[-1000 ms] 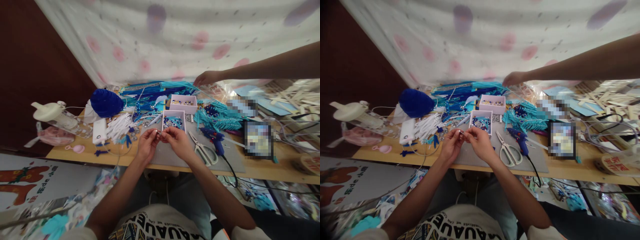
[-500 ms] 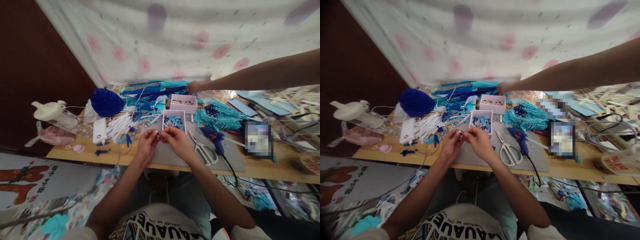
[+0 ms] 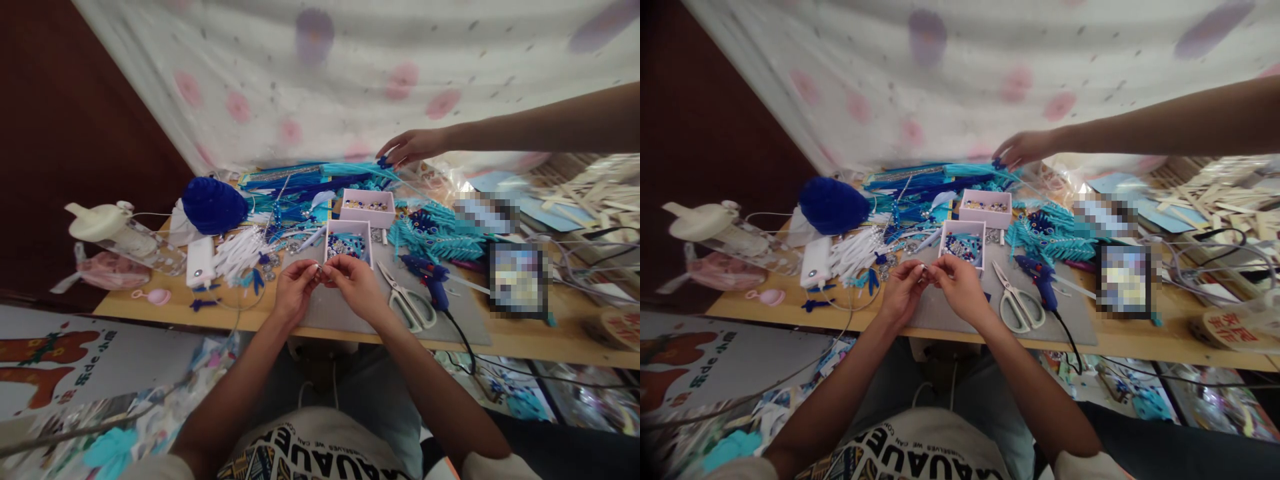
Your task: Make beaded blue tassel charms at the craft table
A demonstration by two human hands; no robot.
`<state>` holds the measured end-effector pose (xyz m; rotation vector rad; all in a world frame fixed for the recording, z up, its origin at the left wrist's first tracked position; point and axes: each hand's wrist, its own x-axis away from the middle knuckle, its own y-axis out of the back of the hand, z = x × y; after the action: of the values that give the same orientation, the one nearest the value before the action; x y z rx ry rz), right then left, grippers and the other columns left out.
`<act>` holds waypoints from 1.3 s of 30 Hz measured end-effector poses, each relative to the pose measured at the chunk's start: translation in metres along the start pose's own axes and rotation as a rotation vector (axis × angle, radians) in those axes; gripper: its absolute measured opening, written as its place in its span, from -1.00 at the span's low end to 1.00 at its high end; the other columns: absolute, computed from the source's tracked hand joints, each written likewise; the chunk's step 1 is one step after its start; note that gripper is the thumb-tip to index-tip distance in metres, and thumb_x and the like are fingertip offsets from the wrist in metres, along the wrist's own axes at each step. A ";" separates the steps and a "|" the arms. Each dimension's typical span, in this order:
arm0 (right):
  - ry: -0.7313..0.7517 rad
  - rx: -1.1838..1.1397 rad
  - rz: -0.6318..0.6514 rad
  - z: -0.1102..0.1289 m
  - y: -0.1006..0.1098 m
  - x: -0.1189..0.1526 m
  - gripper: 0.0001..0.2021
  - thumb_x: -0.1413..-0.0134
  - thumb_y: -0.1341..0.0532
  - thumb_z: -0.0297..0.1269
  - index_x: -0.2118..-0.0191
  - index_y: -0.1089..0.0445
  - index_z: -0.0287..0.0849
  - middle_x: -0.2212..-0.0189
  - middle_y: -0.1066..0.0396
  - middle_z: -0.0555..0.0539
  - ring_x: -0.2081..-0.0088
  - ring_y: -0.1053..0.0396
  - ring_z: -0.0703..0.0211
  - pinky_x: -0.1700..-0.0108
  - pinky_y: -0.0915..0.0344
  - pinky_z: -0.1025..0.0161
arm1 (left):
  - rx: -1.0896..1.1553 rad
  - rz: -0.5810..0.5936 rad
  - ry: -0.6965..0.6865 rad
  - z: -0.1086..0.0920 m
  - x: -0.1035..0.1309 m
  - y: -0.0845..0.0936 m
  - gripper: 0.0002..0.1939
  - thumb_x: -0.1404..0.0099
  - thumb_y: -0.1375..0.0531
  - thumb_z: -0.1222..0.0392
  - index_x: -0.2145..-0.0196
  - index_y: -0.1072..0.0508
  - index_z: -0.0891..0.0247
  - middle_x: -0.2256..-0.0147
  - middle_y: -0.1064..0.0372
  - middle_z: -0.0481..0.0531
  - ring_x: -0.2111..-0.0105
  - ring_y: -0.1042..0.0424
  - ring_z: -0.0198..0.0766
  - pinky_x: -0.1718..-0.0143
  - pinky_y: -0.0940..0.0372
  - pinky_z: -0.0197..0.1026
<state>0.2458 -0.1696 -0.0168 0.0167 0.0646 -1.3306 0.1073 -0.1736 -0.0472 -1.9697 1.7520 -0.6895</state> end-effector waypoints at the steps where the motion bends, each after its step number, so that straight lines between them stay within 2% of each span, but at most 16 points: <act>1: 0.002 0.002 -0.003 0.000 0.000 0.000 -0.74 -0.07 -0.29 -0.05 0.37 -0.41 -0.15 0.43 -0.41 -0.01 0.38 -0.39 0.19 0.27 -0.42 0.22 | -0.008 -0.001 -0.006 0.000 0.000 0.000 -0.64 0.12 -0.54 0.11 0.39 -0.56 0.29 0.48 -0.50 -0.08 0.48 -0.46 -0.41 0.34 -0.40 -0.30; 18: 0.043 0.016 -0.008 -0.003 0.000 0.003 -0.77 -0.10 -0.27 -0.09 0.38 -0.40 -0.16 0.48 -0.38 0.02 0.41 -0.35 0.22 0.32 -0.35 0.26 | -0.085 0.009 -0.029 0.000 0.004 -0.001 -0.65 0.13 -0.54 0.10 0.41 -0.58 0.28 0.47 -0.50 -0.06 0.47 -0.46 -0.38 0.34 -0.39 -0.29; 22: 0.027 -0.032 -0.020 -0.004 0.001 0.004 -0.75 -0.07 -0.30 -0.06 0.38 -0.41 -0.15 0.46 -0.40 0.01 0.40 -0.38 0.21 0.31 -0.38 0.24 | -0.129 0.023 -0.052 0.002 0.003 0.003 -0.66 0.12 -0.54 0.10 0.40 -0.60 0.26 0.46 -0.51 -0.05 0.45 -0.47 -0.38 0.33 -0.39 -0.31; 27: 0.025 -0.038 -0.041 -0.006 0.004 0.005 -0.71 -0.04 -0.33 -0.01 0.38 -0.42 -0.15 0.45 -0.41 0.00 0.39 -0.39 0.19 0.29 -0.40 0.22 | -0.264 0.061 -0.150 0.010 0.002 0.011 -0.76 0.02 -0.50 0.12 0.39 -0.63 0.24 0.40 -0.52 -0.03 0.38 -0.47 -0.34 0.28 -0.37 -0.29; 31: 0.026 -0.033 -0.034 -0.006 0.003 0.007 -0.69 -0.05 -0.32 0.02 0.38 -0.41 -0.15 0.45 -0.42 -0.02 0.39 -0.39 0.19 0.29 -0.40 0.22 | -0.332 0.040 -0.259 0.012 0.001 0.012 -0.84 -0.05 -0.46 0.13 0.40 -0.64 0.22 0.38 -0.51 -0.01 0.36 -0.45 -0.31 0.28 -0.36 -0.26; 39: -0.009 -0.106 -0.022 -0.007 -0.003 0.008 -0.67 -0.04 -0.33 0.05 0.37 -0.40 -0.13 0.44 -0.45 -0.01 0.38 -0.44 0.19 0.27 -0.45 0.21 | -0.618 -0.012 -0.565 0.004 0.008 0.009 -0.93 -0.20 -0.37 0.14 0.40 -0.63 0.16 0.39 -0.50 -0.01 0.36 -0.44 -0.28 0.26 -0.31 -0.23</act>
<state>0.2446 -0.1778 -0.0242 -0.0799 0.1276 -1.3476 0.1033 -0.1822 -0.0550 -2.2434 1.6917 0.4468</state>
